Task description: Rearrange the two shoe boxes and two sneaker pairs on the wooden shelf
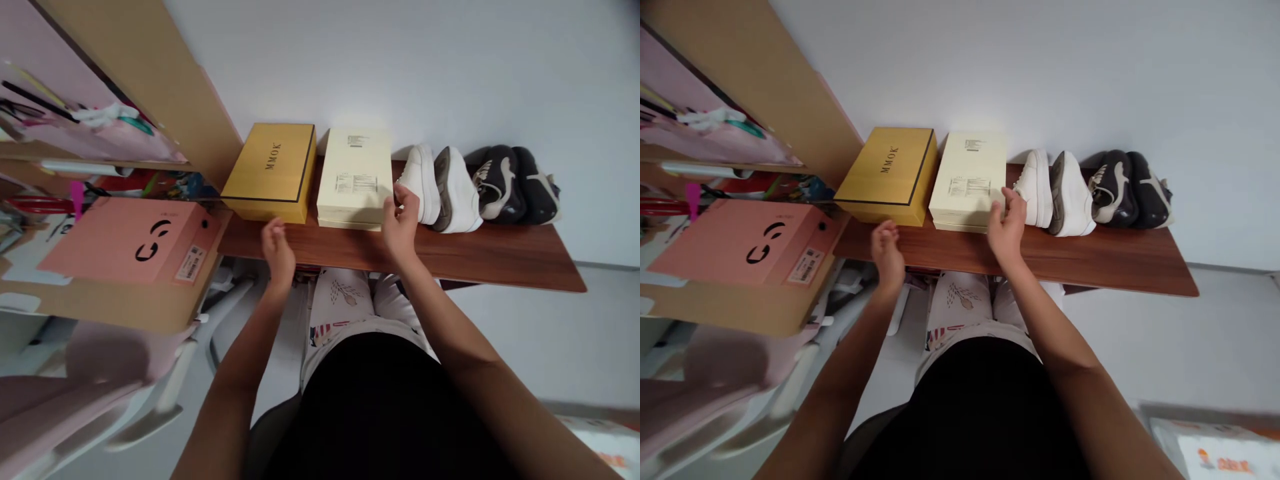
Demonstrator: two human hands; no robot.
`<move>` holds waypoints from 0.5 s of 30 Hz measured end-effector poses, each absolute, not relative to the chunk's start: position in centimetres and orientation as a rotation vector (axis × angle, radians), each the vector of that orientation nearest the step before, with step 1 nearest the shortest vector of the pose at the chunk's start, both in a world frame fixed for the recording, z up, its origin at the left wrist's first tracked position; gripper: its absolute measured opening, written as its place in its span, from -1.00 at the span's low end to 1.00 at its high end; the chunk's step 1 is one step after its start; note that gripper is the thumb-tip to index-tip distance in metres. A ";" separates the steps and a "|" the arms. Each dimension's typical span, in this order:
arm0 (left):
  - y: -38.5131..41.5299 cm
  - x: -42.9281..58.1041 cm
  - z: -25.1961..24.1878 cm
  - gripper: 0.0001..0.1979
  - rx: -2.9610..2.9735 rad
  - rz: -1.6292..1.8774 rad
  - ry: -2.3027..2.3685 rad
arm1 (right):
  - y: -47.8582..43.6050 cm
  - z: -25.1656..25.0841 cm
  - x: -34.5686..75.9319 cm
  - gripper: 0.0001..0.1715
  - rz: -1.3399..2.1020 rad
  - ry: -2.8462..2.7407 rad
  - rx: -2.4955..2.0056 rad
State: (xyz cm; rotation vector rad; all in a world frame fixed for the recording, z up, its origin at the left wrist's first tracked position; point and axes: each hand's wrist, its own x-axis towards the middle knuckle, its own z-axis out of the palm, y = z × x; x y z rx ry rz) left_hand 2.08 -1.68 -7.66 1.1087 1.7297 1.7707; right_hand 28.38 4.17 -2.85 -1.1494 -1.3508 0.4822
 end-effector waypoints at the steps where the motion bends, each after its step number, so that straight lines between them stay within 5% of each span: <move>1: -1.6 3.9 -7.9 -0.63 1.146 1.688 1.681 | 5.2 -3.6 29.2 -0.42 0.503 -1.320 -1.190; 7: 3.0 8.5 -8.0 -0.63 1.140 1.426 1.597 | 8.9 -6.2 29.5 -0.36 0.930 -1.246 -1.222; 15: 3.4 8.8 -7.3 -0.53 1.161 1.508 1.534 | 7.8 -6.4 29.9 -0.42 1.152 -1.106 -1.186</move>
